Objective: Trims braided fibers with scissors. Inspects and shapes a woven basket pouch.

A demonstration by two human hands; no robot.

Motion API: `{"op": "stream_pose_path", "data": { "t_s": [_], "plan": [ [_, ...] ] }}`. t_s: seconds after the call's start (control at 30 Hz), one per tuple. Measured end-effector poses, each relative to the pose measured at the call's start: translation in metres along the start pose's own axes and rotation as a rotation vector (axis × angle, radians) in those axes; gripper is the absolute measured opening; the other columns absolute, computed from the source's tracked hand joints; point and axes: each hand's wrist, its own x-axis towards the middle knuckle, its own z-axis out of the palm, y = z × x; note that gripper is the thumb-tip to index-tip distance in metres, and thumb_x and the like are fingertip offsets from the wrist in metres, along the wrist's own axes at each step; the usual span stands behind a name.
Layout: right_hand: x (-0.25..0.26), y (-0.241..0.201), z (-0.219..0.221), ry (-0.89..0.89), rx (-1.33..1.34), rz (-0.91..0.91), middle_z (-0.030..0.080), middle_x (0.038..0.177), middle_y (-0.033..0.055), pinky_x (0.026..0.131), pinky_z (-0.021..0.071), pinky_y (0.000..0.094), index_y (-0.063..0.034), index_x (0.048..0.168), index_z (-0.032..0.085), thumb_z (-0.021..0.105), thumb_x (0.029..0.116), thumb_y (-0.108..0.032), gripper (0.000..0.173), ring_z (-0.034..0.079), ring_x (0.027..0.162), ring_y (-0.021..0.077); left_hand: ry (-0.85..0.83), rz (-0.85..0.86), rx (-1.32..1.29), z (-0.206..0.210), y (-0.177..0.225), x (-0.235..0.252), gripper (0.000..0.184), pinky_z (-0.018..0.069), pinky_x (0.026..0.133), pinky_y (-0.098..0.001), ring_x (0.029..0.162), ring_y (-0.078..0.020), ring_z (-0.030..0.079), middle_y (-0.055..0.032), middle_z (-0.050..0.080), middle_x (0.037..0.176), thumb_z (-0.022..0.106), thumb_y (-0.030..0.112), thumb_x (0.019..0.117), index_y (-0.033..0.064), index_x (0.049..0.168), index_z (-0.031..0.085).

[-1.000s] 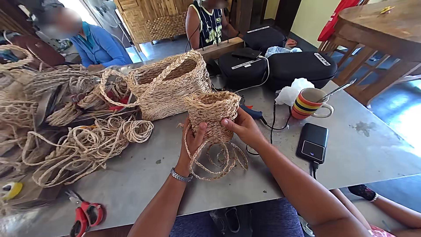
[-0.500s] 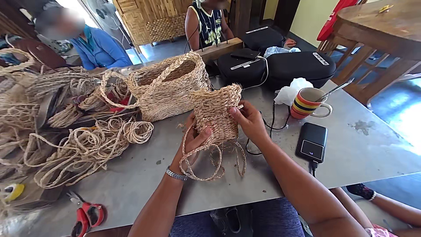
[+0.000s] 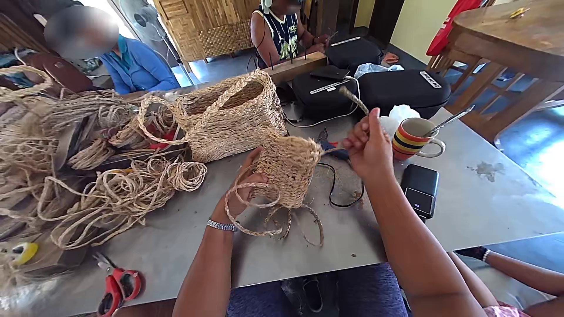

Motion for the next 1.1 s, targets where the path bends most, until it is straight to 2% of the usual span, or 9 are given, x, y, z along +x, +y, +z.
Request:
{"op": "stream_pose_path", "data": {
  "t_s": [0.13, 0.4, 0.57, 0.7, 0.77, 0.83, 0.97, 1.03, 1.1],
  "plan": [
    [0.007, -0.014, -0.012, 0.107, -0.088, -0.202, 0.037, 0.056, -0.0115, 0.044, 0.0338, 0.0179, -0.02, 0.086, 0.053, 0.032, 0.1135, -0.036, 0.038, 0.034, 0.045, 0.0018, 0.006, -0.016, 0.206, -0.021, 0.012, -0.003, 0.08, 0.0578, 0.09, -0.0355, 0.107, -0.0151, 0.066, -0.0046, 0.064, 0.133, 0.07, 0.016, 0.0849, 0.0272, 0.157, 0.036],
    [0.005, -0.033, -0.012, 0.224, -0.159, -0.459, 0.041, 0.06, -0.0087, 0.045, 0.0382, 0.0194, -0.0183, 0.09, 0.045, 0.018, 0.1148, -0.033, 0.04, 0.038, 0.046, 0.0041, 0.079, 0.022, 0.411, -0.064, 0.038, -0.037, 0.073, 0.0578, 0.09, -0.0256, 0.103, -0.0041, 0.068, 0.0036, 0.071, 0.118, 0.076, 0.017, 0.0741, 0.0153, 0.144, 0.053],
    [0.007, -0.04, -0.017, 0.208, 0.094, -0.479, 0.049, 0.062, -0.0054, 0.049, 0.0467, 0.0238, -0.0174, 0.093, 0.047, 0.01, 0.1142, -0.035, 0.046, 0.048, 0.049, 0.0085, -0.066, 0.097, 0.548, -0.065, 0.051, -0.043, 0.086, 0.0557, 0.096, -0.0274, 0.114, -0.0063, 0.064, 0.0022, 0.064, 0.134, 0.078, 0.019, 0.0734, 0.0201, 0.153, 0.045],
    [0.0, -0.041, -0.009, 0.076, 0.164, -0.32, 0.049, 0.062, -0.0084, 0.046, 0.0398, 0.0202, -0.021, 0.093, 0.052, 0.014, 0.1139, -0.038, 0.047, 0.043, 0.048, 0.005, 0.281, 0.312, 0.921, -0.056, 0.051, -0.04, 0.079, 0.0529, 0.101, -0.0429, 0.118, -0.0168, 0.063, -0.0057, 0.064, 0.133, 0.076, 0.026, 0.0791, 0.0193, 0.152, 0.046],
    [-0.002, -0.034, -0.006, -0.008, -0.02, -0.287, 0.046, 0.062, -0.0101, 0.043, 0.0356, 0.0187, -0.0216, 0.096, 0.051, 0.014, 0.1139, -0.036, 0.043, 0.038, 0.046, 0.0031, 0.529, 0.406, 1.127, -0.056, 0.053, -0.037, 0.069, 0.0419, 0.109, -0.0565, 0.132, -0.0306, 0.053, -0.0126, 0.057, 0.143, 0.071, 0.026, 0.0866, 0.0178, 0.151, 0.049],
    [-0.004, -0.028, -0.007, -0.071, -0.405, -0.332, 0.046, 0.066, -0.0083, 0.044, 0.0377, 0.0209, -0.0168, 0.101, 0.048, 0.02, 0.1142, -0.032, 0.035, 0.04, 0.048, 0.0042, 0.727, 0.43, 1.182, -0.059, 0.055, -0.038, 0.07, 0.0397, 0.112, -0.055, 0.137, -0.0337, 0.048, -0.017, 0.051, 0.148, 0.068, 0.026, 0.0885, 0.014, 0.153, 0.045],
    [-0.006, -0.028, -0.006, -0.185, -0.981, -0.285, 0.053, 0.072, 0.0029, 0.053, 0.0475, 0.0324, 0.0007, 0.114, 0.057, 0.03, 0.1137, -0.03, 0.041, 0.051, 0.057, 0.0124, 0.968, 0.603, 0.732, -0.065, 0.05, -0.038, 0.074, 0.0457, 0.112, -0.0371, 0.136, -0.0196, 0.05, -0.0139, 0.046, 0.151, 0.07, 0.018, 0.0915, 0.0022, 0.155, 0.034],
    [-0.008, -0.028, -0.002, -0.299, -0.987, -0.174, 0.057, 0.073, 0.0051, 0.057, 0.0507, 0.0337, 0.0013, 0.117, 0.063, 0.037, 0.1122, -0.028, 0.039, 0.055, 0.061, 0.0141, 0.894, 0.692, 0.35, -0.057, 0.05, -0.034, 0.072, 0.0471, 0.111, -0.0409, 0.135, -0.0201, 0.051, -0.0115, 0.047, 0.149, 0.065, 0.009, 0.0945, 0.0002, 0.155, 0.026],
    [-0.013, -0.023, 0.005, -0.39, -0.843, -0.099, 0.06, 0.076, 0.0026, 0.052, 0.0487, 0.0265, -0.0013, 0.122, 0.063, 0.039, 0.1118, -0.026, 0.036, 0.055, 0.059, 0.0099, 0.766, 0.622, 0.036, -0.041, 0.048, -0.028, 0.057, 0.0514, 0.105, -0.0445, 0.125, -0.0189, 0.058, -0.0054, 0.057, 0.137, 0.056, 0.009, 0.0974, 0.0093, 0.15, 0.035]
  ]
}}
